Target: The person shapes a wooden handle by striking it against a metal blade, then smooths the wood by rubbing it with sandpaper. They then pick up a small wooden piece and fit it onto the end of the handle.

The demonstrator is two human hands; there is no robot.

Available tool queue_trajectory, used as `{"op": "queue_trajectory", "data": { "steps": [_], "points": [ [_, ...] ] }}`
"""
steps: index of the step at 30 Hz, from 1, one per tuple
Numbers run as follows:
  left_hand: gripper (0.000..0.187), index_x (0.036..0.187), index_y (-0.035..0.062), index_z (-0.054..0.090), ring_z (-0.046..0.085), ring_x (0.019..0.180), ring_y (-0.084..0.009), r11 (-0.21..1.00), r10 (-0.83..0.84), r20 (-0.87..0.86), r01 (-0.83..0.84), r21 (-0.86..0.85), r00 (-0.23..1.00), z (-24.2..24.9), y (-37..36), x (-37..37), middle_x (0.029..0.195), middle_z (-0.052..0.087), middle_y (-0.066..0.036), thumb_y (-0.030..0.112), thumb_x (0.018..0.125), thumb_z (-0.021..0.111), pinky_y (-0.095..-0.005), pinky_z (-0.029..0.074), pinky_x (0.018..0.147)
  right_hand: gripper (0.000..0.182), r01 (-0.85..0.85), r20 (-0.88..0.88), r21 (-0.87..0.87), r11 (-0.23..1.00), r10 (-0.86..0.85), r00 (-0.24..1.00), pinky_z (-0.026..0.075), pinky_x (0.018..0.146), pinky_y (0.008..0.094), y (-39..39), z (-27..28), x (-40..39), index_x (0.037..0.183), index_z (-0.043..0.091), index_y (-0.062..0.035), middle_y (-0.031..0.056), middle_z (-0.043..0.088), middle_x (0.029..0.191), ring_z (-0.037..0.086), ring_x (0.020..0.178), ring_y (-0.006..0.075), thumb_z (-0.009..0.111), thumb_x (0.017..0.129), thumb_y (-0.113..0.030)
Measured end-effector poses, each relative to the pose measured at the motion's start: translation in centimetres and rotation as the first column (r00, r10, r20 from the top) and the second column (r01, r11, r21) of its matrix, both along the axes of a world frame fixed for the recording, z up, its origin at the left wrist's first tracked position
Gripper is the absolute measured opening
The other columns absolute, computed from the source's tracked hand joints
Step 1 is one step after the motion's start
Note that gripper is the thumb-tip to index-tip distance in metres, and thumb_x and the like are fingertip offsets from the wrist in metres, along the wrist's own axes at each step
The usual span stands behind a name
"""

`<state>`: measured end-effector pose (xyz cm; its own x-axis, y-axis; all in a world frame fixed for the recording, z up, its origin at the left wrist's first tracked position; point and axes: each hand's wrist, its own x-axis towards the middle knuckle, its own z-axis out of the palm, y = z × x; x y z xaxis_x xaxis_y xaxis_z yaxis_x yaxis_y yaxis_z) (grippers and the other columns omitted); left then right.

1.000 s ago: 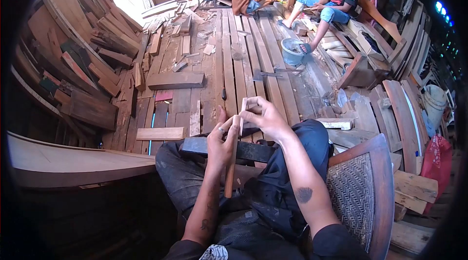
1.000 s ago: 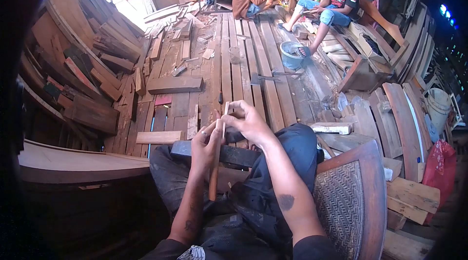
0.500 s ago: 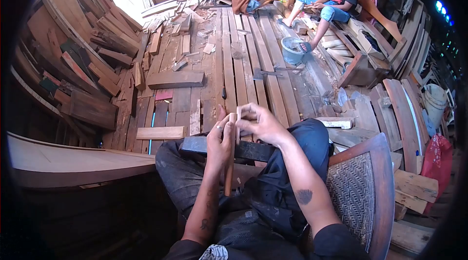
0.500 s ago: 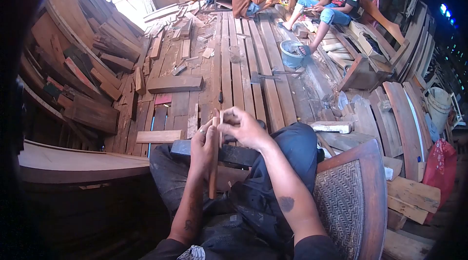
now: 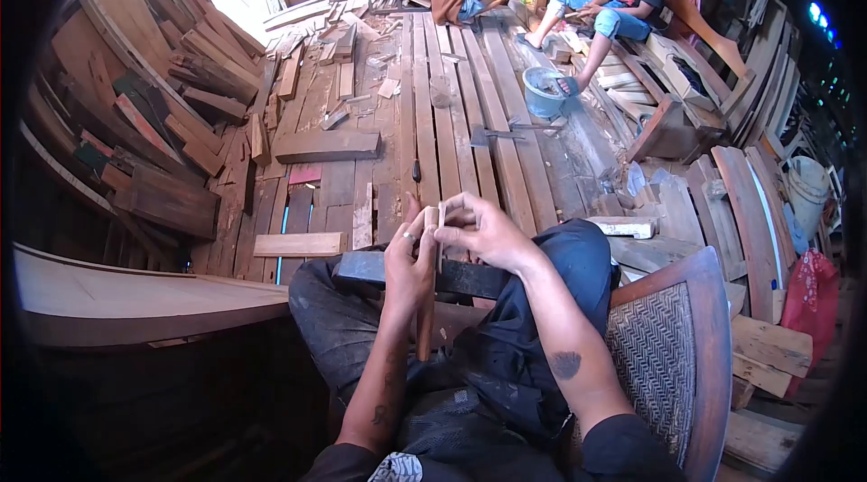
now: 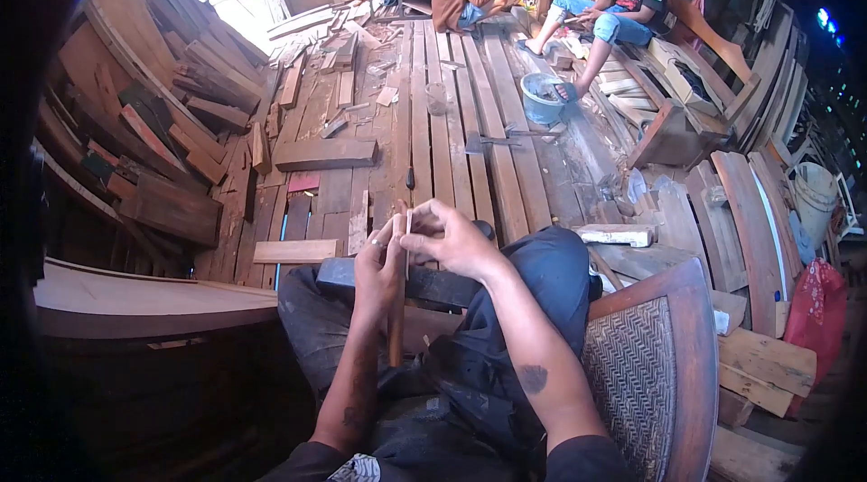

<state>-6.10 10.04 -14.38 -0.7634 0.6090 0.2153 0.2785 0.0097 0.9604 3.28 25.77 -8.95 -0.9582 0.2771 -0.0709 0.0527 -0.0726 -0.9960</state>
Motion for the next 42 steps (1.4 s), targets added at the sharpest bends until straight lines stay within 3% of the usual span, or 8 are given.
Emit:
{"op": "queue_trajectory", "data": {
  "steps": [4, 7, 14, 21, 25, 29, 38, 42],
  "points": [
    [0.036, 0.141, -0.0021, 0.066, 0.07, 0.123, -0.0299, 0.998, 0.007, -0.057, -0.011, -0.068, 0.998, 1.1, 0.0, 0.1, 0.139, 0.068, -0.026, 0.01, 0.108, 0.062, -0.0388, 0.052, 0.105, 0.044, 0.053, -0.023, -0.014, 0.999, -0.053, 0.998, 0.063, 0.092, 0.0384, 0.4, 0.2, -0.4, 0.135, 0.057, 0.0032, 0.0164, 0.073, 0.12, 0.072, 0.11, 0.0211, 0.078, 0.102, -0.017],
    [0.037, 0.144, 0.0002, 0.067, 0.062, 0.085, -0.0079, 0.998, 0.023, -0.079, -0.018, 0.058, 0.997, -0.4, 0.2, -0.6, 0.099, 0.064, -0.002, 0.014, 0.111, 0.06, -0.0264, 0.05, 0.076, 0.043, -0.059, 0.029, -0.048, 0.997, 0.06, 0.998, 0.063, 0.091, 0.0387, -0.2, -0.5, 0.0, 0.135, 0.057, 0.0031, 0.016, 0.073, 0.12, 0.072, 0.111, 0.0219, 0.077, 0.102, -0.017],
    [0.035, 0.139, -0.0013, 0.07, 0.066, 0.126, -0.0178, 0.994, -0.026, 0.365, -0.016, 0.111, 0.931, -0.6, 0.0, -0.4, 0.145, 0.068, -0.019, 0.012, 0.107, 0.067, -0.0312, 0.05, 0.107, 0.042, 0.01, -0.042, 0.001, 1.0, -0.01, 0.999, 0.063, 0.087, 0.0354, -0.4, 0.1, -0.2, 0.136, 0.057, 0.0033, 0.0166, 0.073, 0.119, 0.073, 0.106, 0.0216, 0.075, 0.104, -0.018],
    [0.035, 0.141, -0.0003, 0.07, 0.062, 0.081, -0.006, 0.999, 0.001, 0.021, -0.002, 0.055, 1.0, -1.1, 0.3, -0.9, 0.094, 0.063, 0.001, 0.016, 0.111, 0.062, -0.0227, 0.049, 0.07, 0.044, 0.077, -0.048, 0.089, 0.993, -0.073, 0.996, 0.061, 0.083, 0.0329, -0.1, 0.1, -0.8, 0.134, 0.057, 0.0026, 0.0142, 0.073, 0.117, 0.072, 0.105, 0.0183, 0.077, 0.103, -0.022],
    [0.035, 0.14, -0.0011, 0.07, 0.062, 0.083, -0.0069, 0.999, -0.015, 0.021, 0.014, 0.031, 1.0, -1.1, 0.2, -0.7, 0.094, 0.06, 0.0, 0.017, 0.111, 0.061, -0.0237, 0.049, 0.071, 0.042, 0.111, -0.037, 0.069, 0.991, -0.108, 0.993, 0.06, 0.081, 0.0318, 0.1, -0.7, -0.7, 0.131, 0.058, 0.0018, 0.0126, 0.073, 0.114, 0.071, 0.1, 0.0168, 0.077, 0.103, -0.022],
    [0.033, 0.137, -0.0012, 0.071, 0.069, 0.124, -0.0209, 1.0, -0.012, 0.105, 0.015, -0.026, 0.994, 0.0, 0.0, -0.7, 0.139, 0.071, -0.019, 0.01, 0.106, 0.066, -0.034, 0.052, 0.105, 0.041, 0.131, -0.085, 0.124, 0.984, -0.121, 0.989, 0.06, 0.082, 0.0322, -0.1, -0.6, -0.8, 0.13, 0.059, 0.0014, 0.0124, 0.074, 0.109, 0.071, 0.098, 0.0169, 0.078, 0.103, -0.023],
    [0.032, 0.136, -0.0019, 0.071, 0.068, 0.126, -0.0236, 0.999, -0.031, 0.163, 0.026, 0.037, 0.986, -0.2, -0.1, -0.8, 0.134, 0.073, -0.019, 0.009, 0.107, 0.065, -0.0355, 0.05, 0.109, 0.041, 0.126, -0.111, 0.155, 0.98, -0.109, 0.988, 0.061, 0.079, 0.0331, -0.5, -1.7, -0.9, 0.129, 0.058, 0.0037, 0.0132, 0.075, 0.112, 0.073, 0.098, 0.0177, 0.078, 0.102, -0.021],
    [0.036, 0.143, -0.0025, 0.067, 0.064, 0.087, -0.0088, 0.997, -0.055, 0.009, 0.055, 0.05, 0.998, -2.1, 0.0, -1.3, 0.104, 0.062, -0.001, 0.015, 0.112, 0.059, -0.0255, 0.053, 0.077, 0.041, 0.165, -0.038, 0.052, 0.985, -0.163, 0.986, 0.063, 0.077, 0.0325, -0.2, -0.3, -0.7, 0.129, 0.058, 0.0036, 0.0144, 0.074, 0.111, 0.073, 0.098, 0.0188, 0.077, 0.103, -0.021]
  ]
}}
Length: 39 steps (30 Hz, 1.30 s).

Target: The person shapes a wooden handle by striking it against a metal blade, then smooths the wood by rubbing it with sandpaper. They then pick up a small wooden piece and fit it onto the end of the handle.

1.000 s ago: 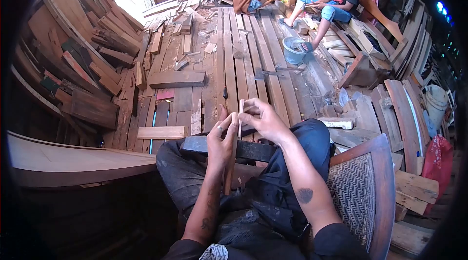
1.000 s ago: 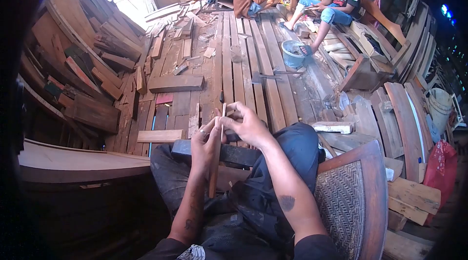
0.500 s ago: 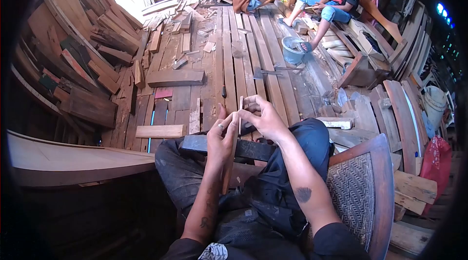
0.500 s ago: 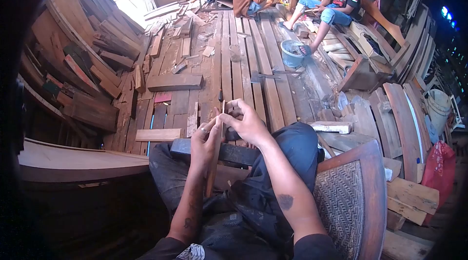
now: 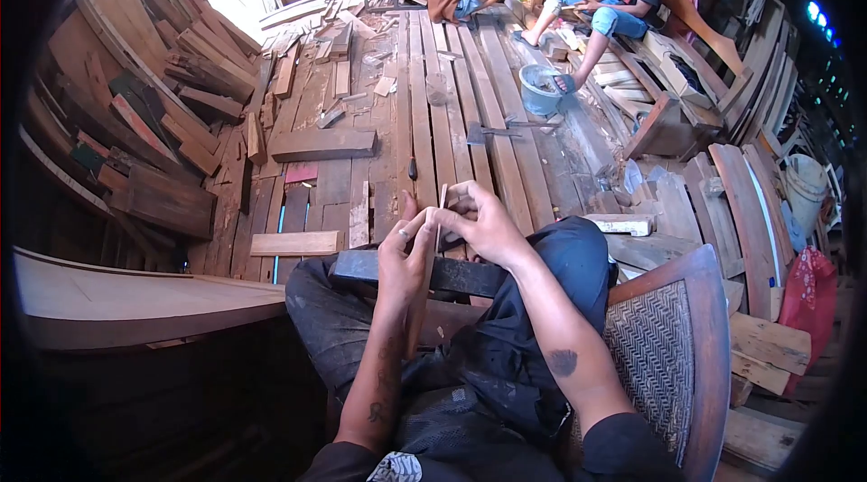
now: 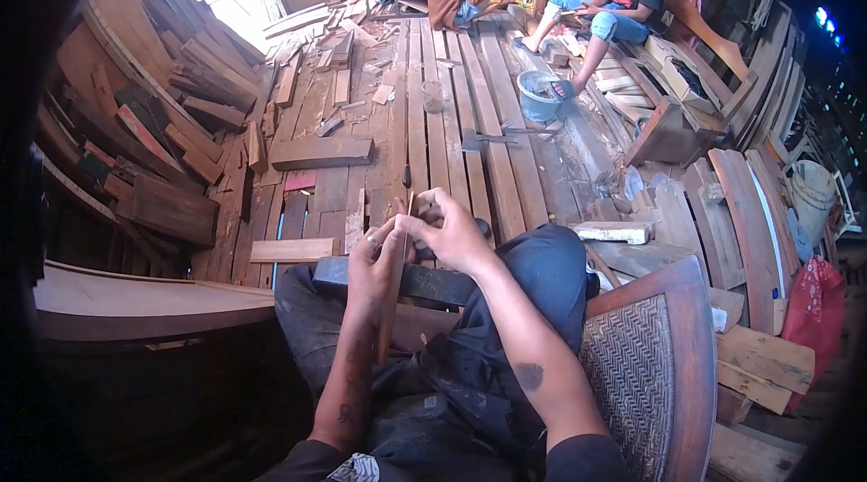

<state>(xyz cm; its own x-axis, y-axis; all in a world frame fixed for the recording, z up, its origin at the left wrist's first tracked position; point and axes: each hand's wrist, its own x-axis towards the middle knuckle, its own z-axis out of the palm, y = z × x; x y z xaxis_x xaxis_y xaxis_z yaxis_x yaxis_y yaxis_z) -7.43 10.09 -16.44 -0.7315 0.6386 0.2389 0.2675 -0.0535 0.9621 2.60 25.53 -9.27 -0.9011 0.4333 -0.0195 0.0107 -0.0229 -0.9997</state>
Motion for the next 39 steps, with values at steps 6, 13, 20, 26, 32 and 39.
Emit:
{"op": "queue_trajectory", "data": {
  "steps": [6, 13, 20, 26, 32, 39],
  "points": [
    [0.035, 0.141, -0.0021, 0.069, 0.066, 0.094, -0.0102, 0.997, 0.012, 0.175, -0.025, 0.071, 0.984, 0.6, 0.2, 0.7, 0.107, 0.068, -0.006, 0.015, 0.111, 0.06, -0.0267, 0.053, 0.084, 0.044, -0.054, 0.035, 0.037, 0.998, 0.053, 0.998, 0.061, 0.087, 0.0347, -0.8, -0.3, 0.3, 0.131, 0.058, 0.003, 0.0148, 0.072, 0.115, 0.071, 0.104, 0.0188, 0.078, 0.102, -0.023],
    [0.033, 0.137, 0.0001, 0.072, 0.065, 0.092, -0.0133, 1.0, 0.031, 0.063, -0.031, 0.002, 0.998, 1.3, 0.5, 0.7, 0.096, 0.07, -0.008, 0.016, 0.109, 0.064, -0.0287, 0.051, 0.085, 0.04, 0.144, -0.131, 0.146, 0.979, -0.125, 0.983, 0.06, 0.087, 0.0358, 1.1, -1.5, -1.3, 0.122, 0.064, 0.0028, 0.0142, 0.077, 0.107, 0.075, 0.098, 0.0203, 0.08, 0.099, -0.025],
    [0.035, 0.137, -0.0054, 0.069, 0.067, 0.113, -0.0148, 0.996, 0.011, 0.034, -0.008, -0.089, 0.999, 2.1, 1.0, 1.1, 0.118, 0.076, -0.01, 0.017, 0.112, 0.058, -0.0313, 0.051, 0.102, 0.043, 0.373, -0.238, 0.273, 0.887, -0.313, 0.919, 0.059, 0.09, 0.0419, 3.6, -0.3, 0.2, 0.122, 0.066, -0.0005, 0.0207, 0.077, 0.11, 0.077, 0.104, 0.0337, 0.08, 0.096, -0.033],
    [0.036, 0.133, -0.0058, 0.067, 0.057, 0.084, -0.0083, 0.999, -0.009, -0.089, 0.005, -0.05, 0.996, 0.7, 1.6, -0.2, 0.091, 0.062, 0.0, 0.022, 0.116, 0.052, -0.0257, 0.048, 0.08, 0.04, 0.497, -0.372, 0.319, 0.807, -0.376, 0.849, 0.059, 0.084, 0.0402, 2.7, 1.5, 0.2, 0.117, 0.067, 0.0007, 0.0179, 0.077, 0.1, 0.077, 0.093, 0.0289, 0.08, 0.098, -0.032],
    [0.034, 0.129, -0.0037, 0.067, 0.059, 0.084, -0.0073, 0.999, 0.009, 0.13, -0.004, -0.042, 0.991, 5.0, 2.3, 2.9, 0.093, 0.061, 0.001, 0.023, 0.117, 0.05, -0.0243, 0.051, 0.082, 0.033, 0.557, -0.477, 0.182, 0.811, -0.423, 0.771, 0.058, 0.082, 0.0393, 3.7, 2.2, 0.5, 0.111, 0.067, -0.0006, 0.0163, 0.078, 0.099, 0.077, 0.092, 0.0274, 0.079, 0.098, -0.029],
    [0.036, 0.142, -0.0009, 0.06, 0.062, 0.073, -0.0095, 0.991, -0.098, -0.049, 0.101, 0.082, 0.994, 18.7, 3.3, 5.0, 0.094, 0.066, -0.004, 0.023, 0.116, 0.051, -0.0263, 0.053, 0.065, 0.029, 0.536, -0.481, 0.004, 0.844, -0.468, 0.741, 0.058, 0.078, 0.0359, 5.3, 2.5, 1.5, 0.11, 0.068, -0.0007, 0.0104, 0.076, 0.094, 0.073, 0.086, 0.0191, 0.076, 0.1, -0.026]
  ]
}}
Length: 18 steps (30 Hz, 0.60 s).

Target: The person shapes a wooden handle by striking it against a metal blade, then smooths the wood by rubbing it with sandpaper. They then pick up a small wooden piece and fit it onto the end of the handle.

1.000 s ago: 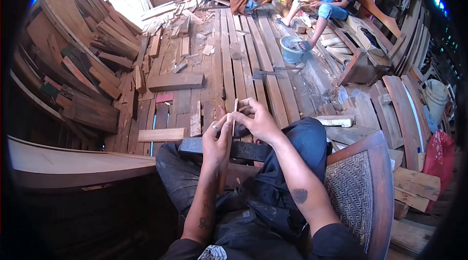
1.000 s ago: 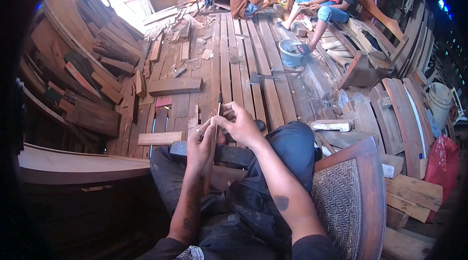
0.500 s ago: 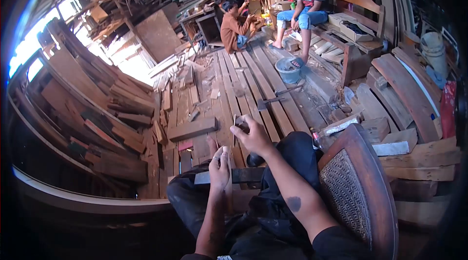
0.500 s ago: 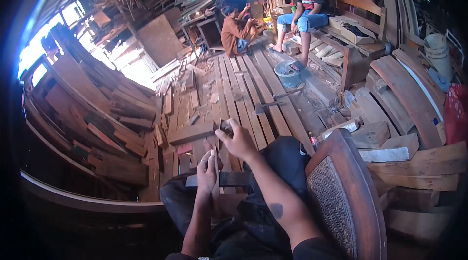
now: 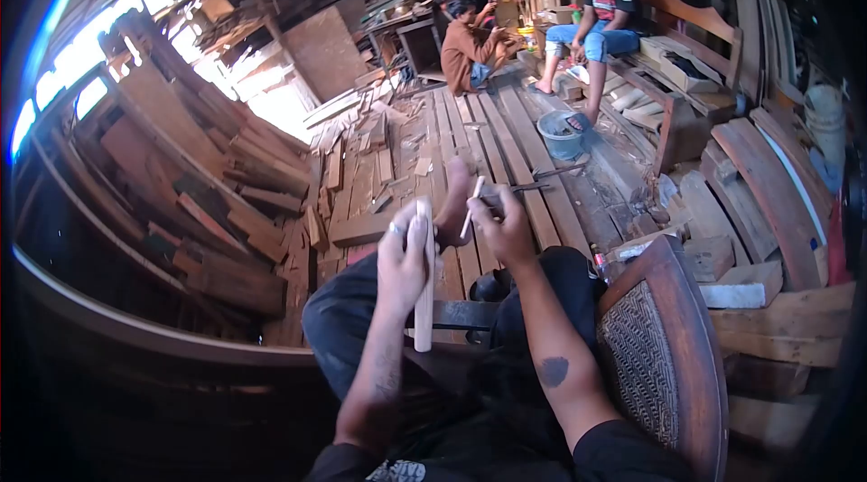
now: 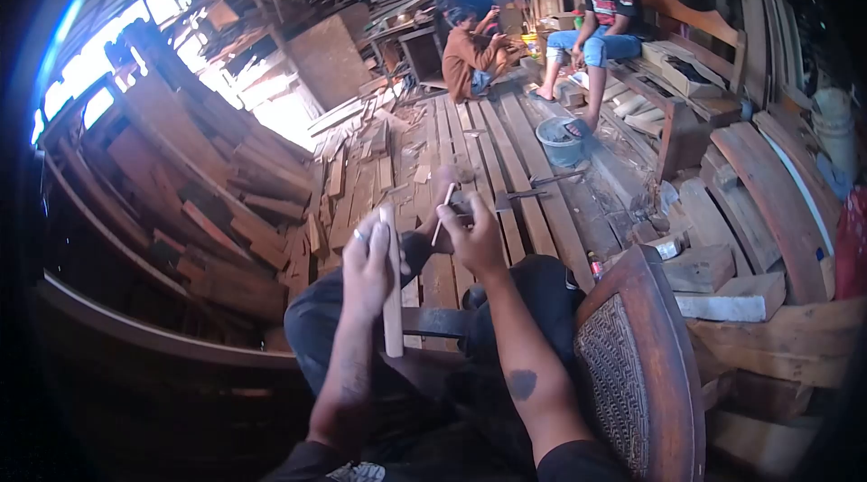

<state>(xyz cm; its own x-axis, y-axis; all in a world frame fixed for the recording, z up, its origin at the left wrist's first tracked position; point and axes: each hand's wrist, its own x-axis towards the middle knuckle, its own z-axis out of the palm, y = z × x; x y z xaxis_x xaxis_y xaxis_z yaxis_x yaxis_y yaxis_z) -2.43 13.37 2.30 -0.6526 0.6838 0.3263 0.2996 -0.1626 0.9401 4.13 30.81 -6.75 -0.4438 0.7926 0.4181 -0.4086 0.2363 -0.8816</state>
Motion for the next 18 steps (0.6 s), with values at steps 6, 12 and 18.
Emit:
{"op": "queue_trajectory", "data": {
  "steps": [6, 12, 18],
  "points": [
    [0.029, 0.137, 0.0003, 0.058, 0.063, 0.07, -0.009, 0.991, -0.09, -0.082, 0.098, 0.093, 0.993, 4.7, 1.3, -0.2, 0.091, 0.067, -0.004, 0.019, 0.116, 0.052, -0.0249, 0.053, 0.062, 0.029, -0.09, -0.095, -0.13, 0.987, 0.078, 0.992, 0.051, 0.07, 0.0248, -0.5, 2.5, 3.2, 0.122, 0.064, -0.003, 0.0005, 0.069, 0.095, 0.064, 0.084, 0.006, 0.074, 0.103, -0.023],
    [0.033, 0.134, 0.0006, 0.06, 0.064, 0.071, -0.01, 0.979, -0.195, 0.002, 0.194, 0.065, 0.981, -1.1, 4.9, -2.2, 0.09, 0.067, -0.004, 0.027, 0.115, 0.055, -0.0269, 0.053, 0.064, 0.03, -0.154, -0.042, 0.025, 0.988, 0.155, 0.987, 0.052, 0.076, 0.0243, -0.5, 2.5, 3.4, 0.127, 0.065, -0.0054, -0.0011, 0.07, 0.101, 0.065, 0.088, 0.006, 0.075, 0.104, -0.023],
    [0.03, 0.132, 0.0002, 0.064, 0.063, 0.087, -0.0073, 0.988, -0.099, 0.23, 0.069, 0.137, 0.968, -9.6, 5.1, -3.3, 0.102, 0.069, -0.003, 0.023, 0.115, 0.056, -0.0246, 0.052, 0.076, 0.039, -0.171, 0.192, 0.145, 0.974, 0.142, 0.971, 0.061, 0.08, 0.031, -2.5, 2.2, 2.9, 0.131, 0.063, -0.0006, 0.0113, 0.076, 0.11, 0.076, 0.096, 0.0166, 0.076, 0.101, -0.022]
  ]
}}
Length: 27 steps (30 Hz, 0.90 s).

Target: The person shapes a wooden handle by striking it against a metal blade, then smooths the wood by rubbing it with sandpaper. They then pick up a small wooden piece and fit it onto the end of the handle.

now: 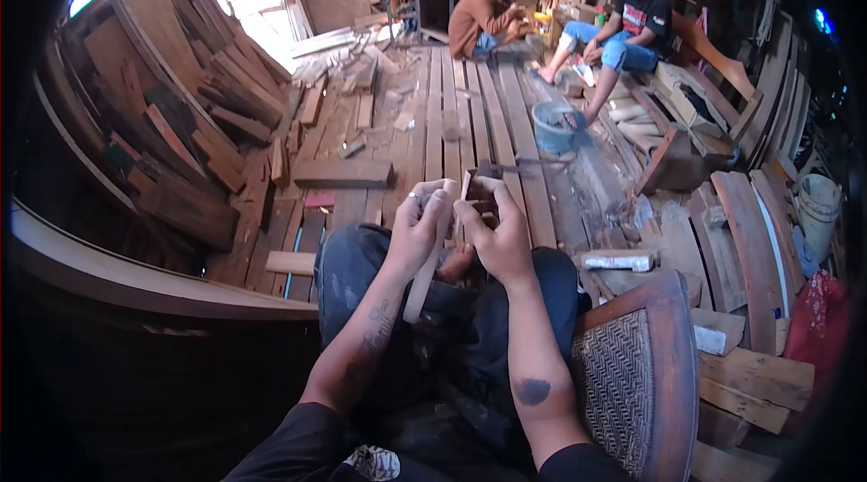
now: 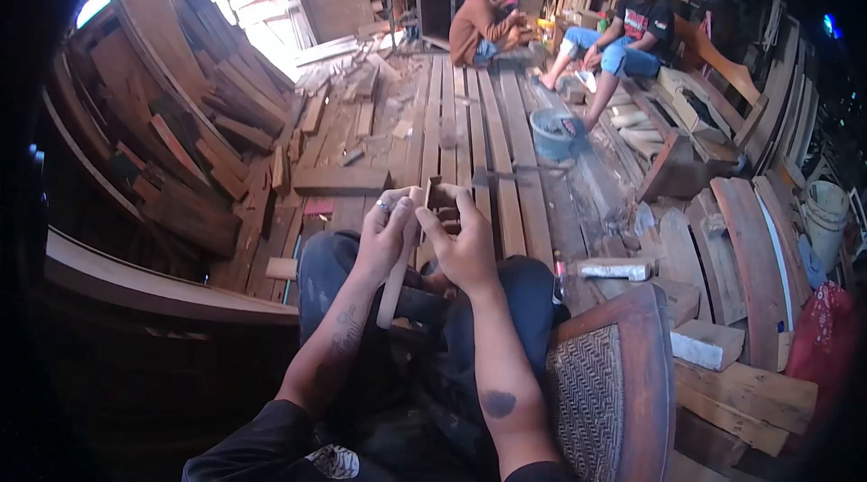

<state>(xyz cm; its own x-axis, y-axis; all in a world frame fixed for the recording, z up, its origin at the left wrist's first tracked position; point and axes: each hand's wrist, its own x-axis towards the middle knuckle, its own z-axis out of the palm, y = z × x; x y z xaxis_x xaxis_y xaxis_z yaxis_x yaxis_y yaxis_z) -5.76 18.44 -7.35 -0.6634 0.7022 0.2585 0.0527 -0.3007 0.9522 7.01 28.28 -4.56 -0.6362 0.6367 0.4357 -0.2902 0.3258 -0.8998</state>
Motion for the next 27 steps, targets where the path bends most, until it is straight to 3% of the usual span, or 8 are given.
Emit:
{"op": "queue_trajectory", "data": {
  "steps": [5, 8, 11, 15, 16, 20, 24, 27],
  "points": [
    [0.028, 0.13, -0.0028, 0.064, 0.063, 0.105, -0.01, 0.997, 0.029, 0.054, -0.033, 0.072, 0.998, -2.6, -1.0, 1.0, 0.112, 0.071, -0.005, 0.018, 0.114, 0.056, -0.0289, 0.051, 0.096, 0.04, -0.024, 0.061, -0.031, 0.999, 0.026, 0.998, 0.062, 0.079, 0.0337, -0.6, -1.3, -0.7, 0.131, 0.064, 0.0002, 0.0135, 0.077, 0.108, 0.077, 0.094, 0.0194, 0.077, 0.101, -0.023],
    [0.027, 0.132, -0.0037, 0.061, 0.065, 0.108, -0.0115, 0.994, 0.066, 0.056, -0.07, 0.082, 0.996, -4.4, -1.1, 1.3, 0.114, 0.072, -0.008, 0.016, 0.114, 0.056, -0.0301, 0.053, 0.097, 0.039, -0.084, 0.143, 0.012, 0.996, 0.082, 0.986, 0.061, 0.08, 0.0341, -0.9, -1.0, -0.6, 0.129, 0.066, -0.0001, 0.0123, 0.079, 0.103, 0.077, 0.092, 0.0188, 0.079, 0.099, -0.022],
    [0.027, 0.133, -0.0038, 0.06, 0.066, 0.111, -0.0132, 0.997, 0.057, 0.088, -0.061, 0.053, 0.995, -4.8, -1.6, 1.3, 0.115, 0.072, -0.01, 0.015, 0.114, 0.056, -0.0306, 0.053, 0.099, 0.038, -0.202, 0.186, -0.083, 0.976, 0.215, 0.959, 0.061, 0.079, 0.0334, -0.6, -1.7, -0.4, 0.127, 0.067, 0.0002, 0.0122, 0.079, 0.1, 0.077, 0.091, 0.0175, 0.08, 0.099, -0.021],
    [0.026, 0.129, -0.0022, 0.06, 0.067, 0.081, -0.0084, 0.998, 0.023, 0.041, -0.021, -0.057, 0.999, -3.7, -2.1, 2.3, 0.102, 0.072, -0.008, 0.019, 0.115, 0.055, -0.025, 0.055, 0.07, 0.037, -0.105, 0.165, -0.111, 0.988, 0.123, 0.979, 0.062, 0.08, 0.0331, 0.1, -0.9, -0.5, 0.125, 0.066, 0.0022, 0.0114, 0.079, 0.099, 0.076, 0.089, 0.0169, 0.081, 0.099, -0.02],
    [0.026, 0.128, -0.0015, 0.059, 0.061, 0.067, -0.0064, 0.999, 0.002, 0.073, 0.0, -0.035, 0.997, -3.2, -2.1, 2.5, 0.091, 0.068, -0.004, 0.021, 0.116, 0.054, -0.0243, 0.05, 0.057, 0.037, -0.146, 0.169, -0.103, 0.984, 0.162, 0.972, 0.062, 0.081, 0.0327, 0.1, -0.9, -0.5, 0.125, 0.066, 0.0023, 0.0116, 0.079, 0.1, 0.076, 0.09, 0.0167, 0.08, 0.099, -0.019],
    [0.026, 0.128, -0.0008, 0.059, 0.059, 0.064, -0.0061, 0.995, 0.093, 0.055, -0.095, 0.039, 0.994, -3.8, -1.4, 2.0, 0.086, 0.065, -0.003, 0.021, 0.116, 0.054, -0.0252, 0.048, 0.054, 0.035, -0.297, 0.206, -0.148, 0.943, 0.323, 0.924, 0.061, 0.084, 0.0324, 0.0, -1.6, -0.4, 0.126, 0.065, 0.0028, 0.0126, 0.077, 0.108, 0.075, 0.097, 0.0167, 0.079, 0.101, -0.017],
    [0.026, 0.129, -0.0006, 0.06, 0.058, 0.064, -0.0054, 0.997, 0.074, -0.023, -0.074, 0.002, 0.997, -4.1, -1.6, 2.2, 0.087, 0.066, -0.003, 0.021, 0.115, 0.056, -0.0251, 0.048, 0.056, 0.04, -0.165, 0.175, -0.193, 0.967, 0.199, 0.964, 0.061, 0.091, 0.0353, 1.2, -1.5, -1.1, 0.132, 0.063, 0.0026, 0.0126, 0.077, 0.111, 0.074, 0.103, 0.0193, 0.079, 0.1, -0.015],
    [0.026, 0.129, -0.0008, 0.061, 0.062, 0.072, -0.0061, 0.99, 0.138, 0.055, -0.139, 0.027, 0.989, -3.7, -1.9, 2.2, 0.092, 0.069, -0.004, 0.02, 0.115, 0.057, -0.0253, 0.053, 0.064, 0.037, -0.252, 0.161, -0.164, 0.954, 0.278, 0.947, 0.061, 0.09, 0.0358, -0.2, -2.0, -0.8, 0.13, 0.064, 0.0026, 0.0124, 0.077, 0.11, 0.075, 0.102, 0.0191, 0.078, 0.1, -0.013]
  ]
}}
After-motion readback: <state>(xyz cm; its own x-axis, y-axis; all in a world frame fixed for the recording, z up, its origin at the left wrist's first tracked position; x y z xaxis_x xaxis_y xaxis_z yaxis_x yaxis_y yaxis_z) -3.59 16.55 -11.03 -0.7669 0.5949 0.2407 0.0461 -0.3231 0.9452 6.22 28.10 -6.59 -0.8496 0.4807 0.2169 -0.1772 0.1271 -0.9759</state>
